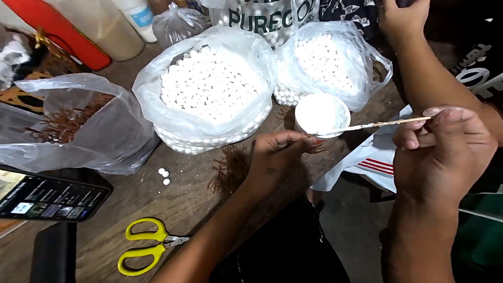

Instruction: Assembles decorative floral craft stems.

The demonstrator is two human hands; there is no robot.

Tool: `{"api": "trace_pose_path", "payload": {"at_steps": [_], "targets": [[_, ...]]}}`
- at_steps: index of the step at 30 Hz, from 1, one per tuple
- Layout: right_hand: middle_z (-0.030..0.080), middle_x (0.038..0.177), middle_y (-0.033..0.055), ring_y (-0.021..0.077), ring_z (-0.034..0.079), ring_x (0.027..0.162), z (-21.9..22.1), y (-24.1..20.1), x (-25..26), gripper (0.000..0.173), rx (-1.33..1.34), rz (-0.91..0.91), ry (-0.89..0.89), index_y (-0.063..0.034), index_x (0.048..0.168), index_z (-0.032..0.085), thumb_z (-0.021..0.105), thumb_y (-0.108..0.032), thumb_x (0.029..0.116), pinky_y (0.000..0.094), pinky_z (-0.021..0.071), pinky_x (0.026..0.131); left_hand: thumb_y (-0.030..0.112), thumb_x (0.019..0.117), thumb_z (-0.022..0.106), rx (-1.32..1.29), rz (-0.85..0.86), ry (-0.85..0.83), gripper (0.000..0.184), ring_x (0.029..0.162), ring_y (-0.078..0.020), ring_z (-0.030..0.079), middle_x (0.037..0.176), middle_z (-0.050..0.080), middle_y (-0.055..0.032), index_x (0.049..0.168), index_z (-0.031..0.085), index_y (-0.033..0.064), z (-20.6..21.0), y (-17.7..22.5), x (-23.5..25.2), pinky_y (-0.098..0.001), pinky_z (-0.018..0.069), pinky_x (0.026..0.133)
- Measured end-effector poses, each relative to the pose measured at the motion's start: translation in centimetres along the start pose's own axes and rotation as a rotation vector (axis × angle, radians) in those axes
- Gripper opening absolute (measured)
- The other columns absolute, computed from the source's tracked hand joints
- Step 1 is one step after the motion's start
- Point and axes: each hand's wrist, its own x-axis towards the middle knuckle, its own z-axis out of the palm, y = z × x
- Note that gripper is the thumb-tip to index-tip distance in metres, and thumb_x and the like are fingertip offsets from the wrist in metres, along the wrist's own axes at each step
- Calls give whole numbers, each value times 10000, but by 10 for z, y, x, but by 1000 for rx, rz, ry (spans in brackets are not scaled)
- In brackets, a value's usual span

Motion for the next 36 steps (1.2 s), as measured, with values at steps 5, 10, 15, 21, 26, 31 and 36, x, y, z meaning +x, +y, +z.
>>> {"api": "trace_pose_path", "payload": {"at_steps": [5,10,15,21,26,31,36], "targets": [[673,772,-111,-8,582,577,1,3,-1,211,15,5,12,-199,953,690,515,-144,1058,142,498,549,10,989,628,10,11,-9,137,599,20,565,764,719,-19,929,749,-9,-1,0,-1,-124,434,530],[646,768,-104,-2,565,563,-2,0,4,267,25,-22,90,-182,966,632,402,-153,1096,146,493,536,5,986,632,2,6,-2,139,599,16,570,755,718,-17,915,751,-11,-3,-1,-2,-127,446,537],[667,786,-98,5,587,577,0,1,3,264,6,-26,87,-180,965,635,408,-131,1091,151,505,542,-5,979,633,-8,-1,0,133,588,18,556,741,704,-8,914,749,-9,-5,-3,-3,-127,434,528],[665,753,-103,-5,579,571,7,-2,-5,204,38,-30,6,-193,953,679,512,-164,1066,141,496,551,8,982,637,-6,3,7,127,591,17,552,738,691,-3,918,746,-8,-7,-3,-5,-127,434,527],[660,749,-107,-6,576,572,9,0,-7,216,32,-25,13,-191,945,682,507,-147,1064,141,497,554,0,985,625,-25,-8,7,139,603,12,568,741,695,-5,916,745,-6,-7,-2,-6,-129,446,541],[669,756,-101,-4,580,571,8,2,-7,213,32,-15,17,-188,939,687,517,-131,1054,143,498,550,7,988,627,-23,-18,2,135,606,14,566,750,701,-6,926,747,-7,-6,-1,-6,-129,442,540],[673,764,-107,-9,579,575,8,5,-8,191,27,-9,15,-198,941,693,542,-152,1048,141,497,552,-7,981,628,-18,14,-3,130,600,21,559,748,705,-7,922,744,-12,-5,-2,-6,-125,434,534]]}}
